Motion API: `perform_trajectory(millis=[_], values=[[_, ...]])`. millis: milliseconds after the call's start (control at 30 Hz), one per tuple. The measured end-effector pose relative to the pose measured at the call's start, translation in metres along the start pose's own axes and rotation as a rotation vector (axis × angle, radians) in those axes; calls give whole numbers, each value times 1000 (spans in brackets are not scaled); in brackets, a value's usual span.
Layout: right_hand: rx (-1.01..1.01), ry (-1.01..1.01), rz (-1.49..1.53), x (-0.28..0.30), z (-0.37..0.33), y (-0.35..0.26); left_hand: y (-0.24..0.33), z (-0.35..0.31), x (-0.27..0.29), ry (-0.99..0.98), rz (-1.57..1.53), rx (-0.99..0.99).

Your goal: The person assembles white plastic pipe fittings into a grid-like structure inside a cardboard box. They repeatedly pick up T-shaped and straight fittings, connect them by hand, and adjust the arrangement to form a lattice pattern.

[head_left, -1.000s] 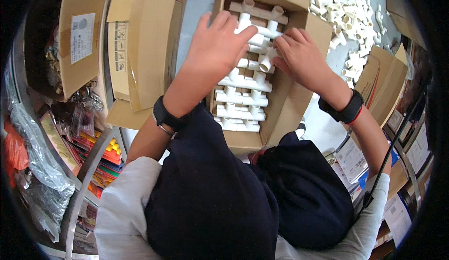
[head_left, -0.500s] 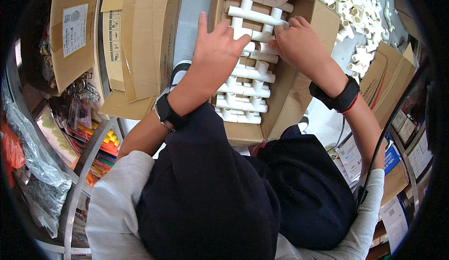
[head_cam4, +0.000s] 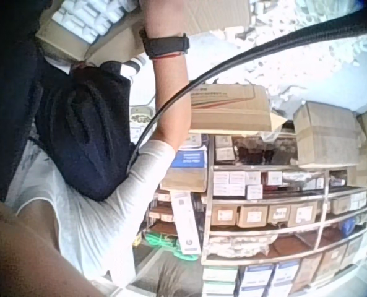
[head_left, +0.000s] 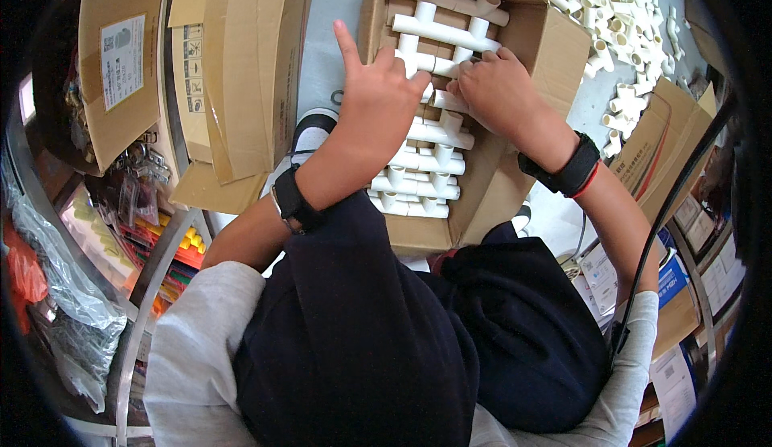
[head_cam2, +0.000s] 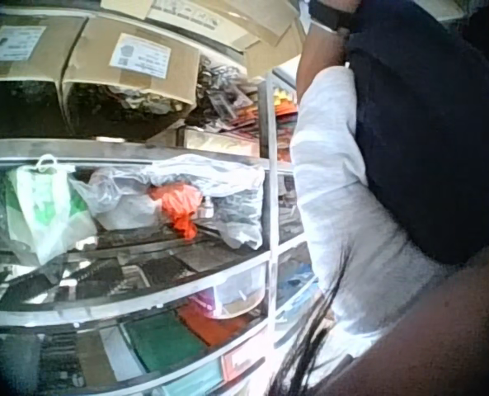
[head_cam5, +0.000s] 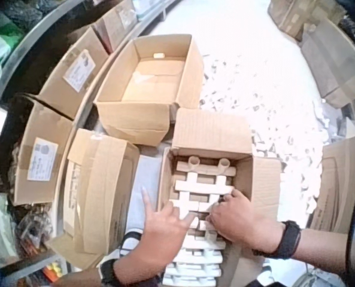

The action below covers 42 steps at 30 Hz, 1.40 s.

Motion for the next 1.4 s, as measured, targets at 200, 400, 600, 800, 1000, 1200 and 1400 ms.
perform_trajectory(millis=[200, 400, 600, 800, 1000, 1200, 1400], values=[[-81, 109, 15, 2, -7, -8, 0, 0, -1, -18, 17, 0], [-93, 140, -53, 0, -17, -15, -1, 0, -3, -16, 20, -28], [-50, 237, -51, -4, -30, -22, 1, -2, -3, -28, 45, -46], [2, 254, 3, -4, -34, -21, 0, -4, -8, 26, 18, -67], [1, 198, 27, -5, -36, -20, -2, -6, -8, 37, 25, -90], [15, 161, 6, -10, -38, -19, -2, -5, -7, 42, 21, -85], [7, 247, 95, -11, -37, -19, -2, -5, -7, 43, 41, -103]])
Point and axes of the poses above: each hand's wrist, its own z-axis towards the middle knuckle, its own x-axis out of the back of the hand, y = z × x, the point moved 1 cm from there along z, towards the middle knuckle, and after that the axes turned 14 degrees about y, right-handed, at the moved point
